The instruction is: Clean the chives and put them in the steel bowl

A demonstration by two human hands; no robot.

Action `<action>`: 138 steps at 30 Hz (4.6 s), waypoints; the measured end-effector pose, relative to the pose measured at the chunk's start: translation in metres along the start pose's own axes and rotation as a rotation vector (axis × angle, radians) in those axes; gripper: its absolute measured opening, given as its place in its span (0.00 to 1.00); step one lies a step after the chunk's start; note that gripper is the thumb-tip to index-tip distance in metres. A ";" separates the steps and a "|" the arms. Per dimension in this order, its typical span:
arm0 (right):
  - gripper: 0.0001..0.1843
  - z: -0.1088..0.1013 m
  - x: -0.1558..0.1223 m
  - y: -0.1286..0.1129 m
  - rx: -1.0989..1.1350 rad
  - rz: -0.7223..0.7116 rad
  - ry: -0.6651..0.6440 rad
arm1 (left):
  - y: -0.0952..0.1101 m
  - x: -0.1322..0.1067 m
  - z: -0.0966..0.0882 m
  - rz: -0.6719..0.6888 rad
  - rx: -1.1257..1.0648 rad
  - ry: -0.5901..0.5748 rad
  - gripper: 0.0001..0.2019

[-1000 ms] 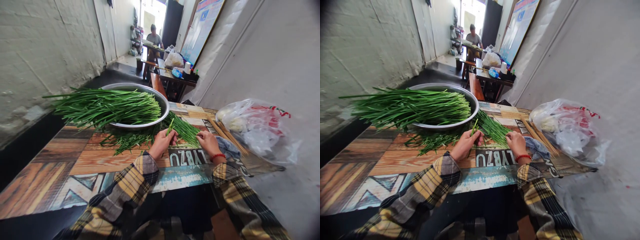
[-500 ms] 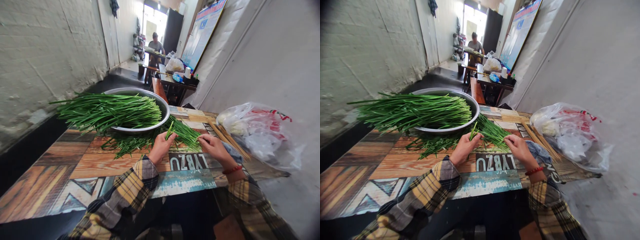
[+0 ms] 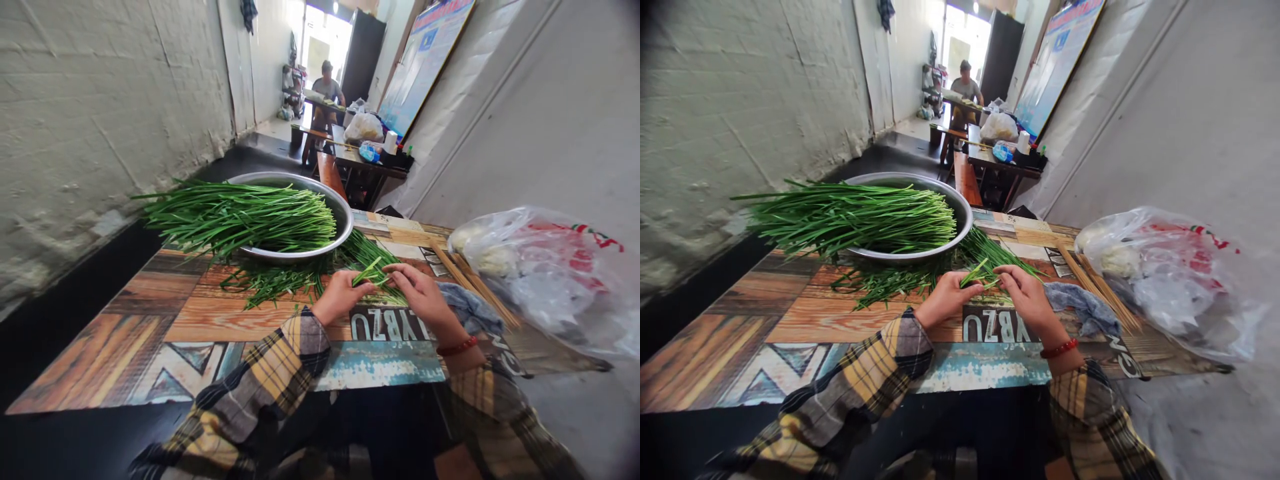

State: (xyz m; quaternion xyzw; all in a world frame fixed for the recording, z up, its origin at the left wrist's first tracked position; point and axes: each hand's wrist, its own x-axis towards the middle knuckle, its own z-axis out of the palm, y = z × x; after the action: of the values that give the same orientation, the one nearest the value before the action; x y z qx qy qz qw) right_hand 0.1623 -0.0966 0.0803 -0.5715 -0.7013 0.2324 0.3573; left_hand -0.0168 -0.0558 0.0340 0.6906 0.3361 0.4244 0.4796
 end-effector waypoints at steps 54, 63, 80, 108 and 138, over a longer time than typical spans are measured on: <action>0.11 0.009 -0.008 0.014 -0.144 -0.095 0.146 | -0.013 0.001 0.006 0.079 0.233 0.047 0.12; 0.11 0.049 -0.005 0.013 0.635 0.302 0.307 | -0.010 0.000 0.006 0.115 0.296 0.058 0.13; 0.15 -0.012 -0.011 0.045 -0.158 0.062 0.065 | -0.010 0.002 0.001 0.083 0.279 0.138 0.11; 0.12 -0.024 -0.024 0.080 -0.398 0.071 0.076 | 0.003 0.001 -0.007 0.044 0.180 0.257 0.12; 0.08 -0.015 -0.034 0.043 -0.271 0.015 0.005 | 0.004 0.001 -0.007 0.011 0.149 0.239 0.13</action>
State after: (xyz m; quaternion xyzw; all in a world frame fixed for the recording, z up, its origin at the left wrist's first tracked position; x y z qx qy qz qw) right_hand 0.2039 -0.1203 0.0500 -0.6201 -0.7212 0.1367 0.2768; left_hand -0.0225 -0.0540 0.0390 0.6706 0.4175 0.4803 0.3811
